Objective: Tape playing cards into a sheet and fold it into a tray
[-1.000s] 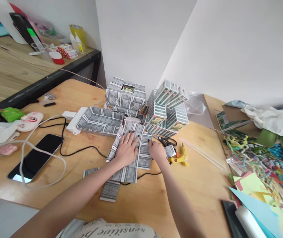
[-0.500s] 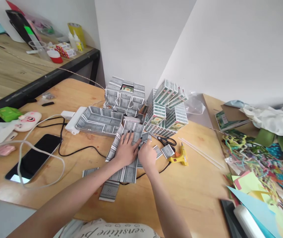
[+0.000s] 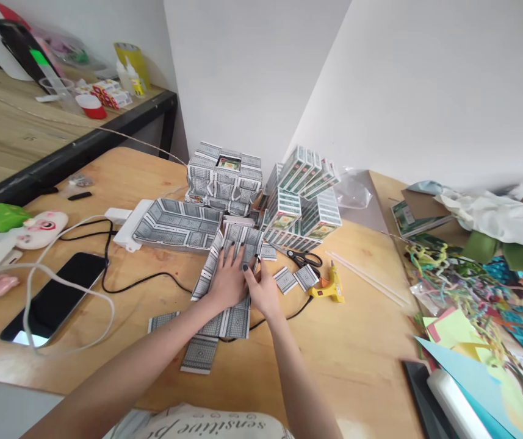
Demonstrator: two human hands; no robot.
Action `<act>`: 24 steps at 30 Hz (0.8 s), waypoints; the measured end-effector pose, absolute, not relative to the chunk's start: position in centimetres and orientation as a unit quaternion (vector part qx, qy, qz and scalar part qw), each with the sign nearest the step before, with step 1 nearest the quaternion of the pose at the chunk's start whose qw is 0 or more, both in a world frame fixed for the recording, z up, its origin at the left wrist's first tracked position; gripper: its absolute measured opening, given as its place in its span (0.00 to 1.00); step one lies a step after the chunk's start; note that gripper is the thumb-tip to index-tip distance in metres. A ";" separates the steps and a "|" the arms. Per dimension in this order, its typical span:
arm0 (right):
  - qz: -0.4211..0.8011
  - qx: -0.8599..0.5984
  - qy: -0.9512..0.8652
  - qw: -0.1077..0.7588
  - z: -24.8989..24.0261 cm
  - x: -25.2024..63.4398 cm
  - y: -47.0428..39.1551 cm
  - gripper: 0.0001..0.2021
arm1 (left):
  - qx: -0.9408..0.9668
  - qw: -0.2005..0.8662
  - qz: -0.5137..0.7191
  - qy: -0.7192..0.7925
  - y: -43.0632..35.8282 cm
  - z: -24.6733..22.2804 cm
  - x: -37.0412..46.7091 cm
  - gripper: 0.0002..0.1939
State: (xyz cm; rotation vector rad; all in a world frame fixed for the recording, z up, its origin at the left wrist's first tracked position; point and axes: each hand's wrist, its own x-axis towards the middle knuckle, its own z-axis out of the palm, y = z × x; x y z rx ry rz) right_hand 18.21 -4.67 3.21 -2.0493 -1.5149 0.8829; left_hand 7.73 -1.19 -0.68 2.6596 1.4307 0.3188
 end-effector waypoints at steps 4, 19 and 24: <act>0.255 -0.714 -0.564 0.328 1.5 18.4 -7.4 0.30 | 0.858 0.062 0.112 0.498 -1.5 -0.7 8.6 0.26; 0.339 -0.648 -0.621 0.281 5.4 26.5 -5.0 0.26 | 0.879 0.160 0.115 0.435 1.0 7.5 6.4 0.29; 0.289 -0.658 -0.657 0.229 5.3 26.4 -4.1 0.27 | 0.929 0.087 0.143 0.329 4.3 7.0 8.2 0.31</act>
